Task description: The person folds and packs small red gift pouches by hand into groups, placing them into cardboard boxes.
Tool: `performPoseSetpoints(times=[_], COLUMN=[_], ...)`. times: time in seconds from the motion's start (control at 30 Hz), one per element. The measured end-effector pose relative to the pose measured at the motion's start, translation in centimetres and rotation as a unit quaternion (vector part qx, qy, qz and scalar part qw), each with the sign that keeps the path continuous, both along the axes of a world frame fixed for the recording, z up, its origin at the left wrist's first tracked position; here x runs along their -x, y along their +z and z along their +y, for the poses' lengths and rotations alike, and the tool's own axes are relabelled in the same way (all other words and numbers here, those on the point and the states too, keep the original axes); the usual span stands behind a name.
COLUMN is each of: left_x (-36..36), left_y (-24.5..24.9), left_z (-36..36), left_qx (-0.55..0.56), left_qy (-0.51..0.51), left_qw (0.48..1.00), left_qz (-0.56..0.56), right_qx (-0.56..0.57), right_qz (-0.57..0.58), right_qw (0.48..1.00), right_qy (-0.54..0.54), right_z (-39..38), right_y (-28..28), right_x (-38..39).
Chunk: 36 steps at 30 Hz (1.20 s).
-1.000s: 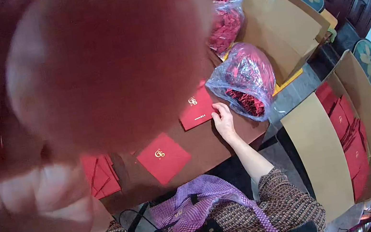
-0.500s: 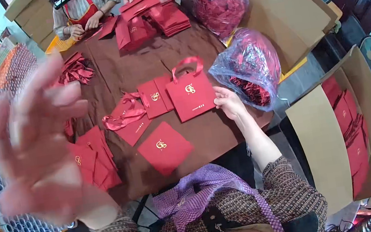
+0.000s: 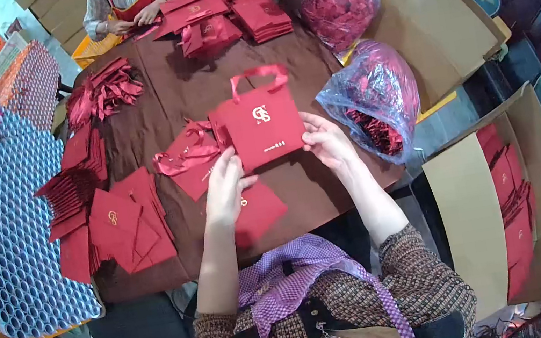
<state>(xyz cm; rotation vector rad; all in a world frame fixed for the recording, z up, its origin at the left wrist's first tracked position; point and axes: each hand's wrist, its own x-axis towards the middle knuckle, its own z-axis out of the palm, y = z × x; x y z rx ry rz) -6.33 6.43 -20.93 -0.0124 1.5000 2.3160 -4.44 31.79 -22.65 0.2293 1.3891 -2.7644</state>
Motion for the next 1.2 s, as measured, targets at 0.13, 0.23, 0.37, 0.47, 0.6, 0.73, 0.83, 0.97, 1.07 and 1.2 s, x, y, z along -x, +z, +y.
performPoseSetpoints(times=[0.13,0.23,0.37,0.47,0.6,0.73,0.83,0.97,1.07,1.2], left_x=[1.4,1.2,0.2,-0.5,-1.2,-2.1,-2.0,-1.4,-1.8,-2.0], left_y=[-0.5,-1.1,-1.1,-1.6,-2.7,-3.1,-2.9,-4.6,-4.1,-3.8], left_z=[-0.1,-0.2,-0.1,-0.7,-1.8,-1.7,-1.9,-2.5,-2.3,-2.0], left_qx=[-0.099,-0.11,-0.132,-0.131,-0.072,0.012,0.035,-0.01,-0.028,-0.049], left_qy=[-0.032,-0.042,-0.065,-0.051,-0.034,0.009,0.026,0.039,0.023,0.026], left_qw=[0.994,0.992,0.988,0.99,0.996,0.998,0.997,0.993,0.992,0.989], left_qz=[-0.033,-0.042,-0.038,0.0,0.05,0.068,0.069,0.114,0.125,0.139], right_qx=[-0.009,-0.019,-0.059,-0.13,-0.145,-0.186,-0.396,-0.316,-0.457,-0.566], right_qz=[0.0,0.004,0.009,0.004,0.015,0.024,0.216,0.248,0.269,0.288], right_qw=[1.0,1.0,0.998,0.991,0.989,0.982,0.882,0.821,0.836,0.769], right_qy=[0.006,0.02,0.024,0.025,-0.038,-0.001,0.139,0.405,0.139,0.079], right_z=[-1.5,-1.6,-2.4,-1.6,1.6,0.8,-1.5,-1.6,-2.1,-3.1], right_y=[0.5,0.5,0.4,1.4,2.1,7.6,11.6,14.4,14.2,12.1], right_x=[0.2,-0.5,-1.8,-2.0,0.8,1.8,-1.8,-4.2,-2.5,-0.2])
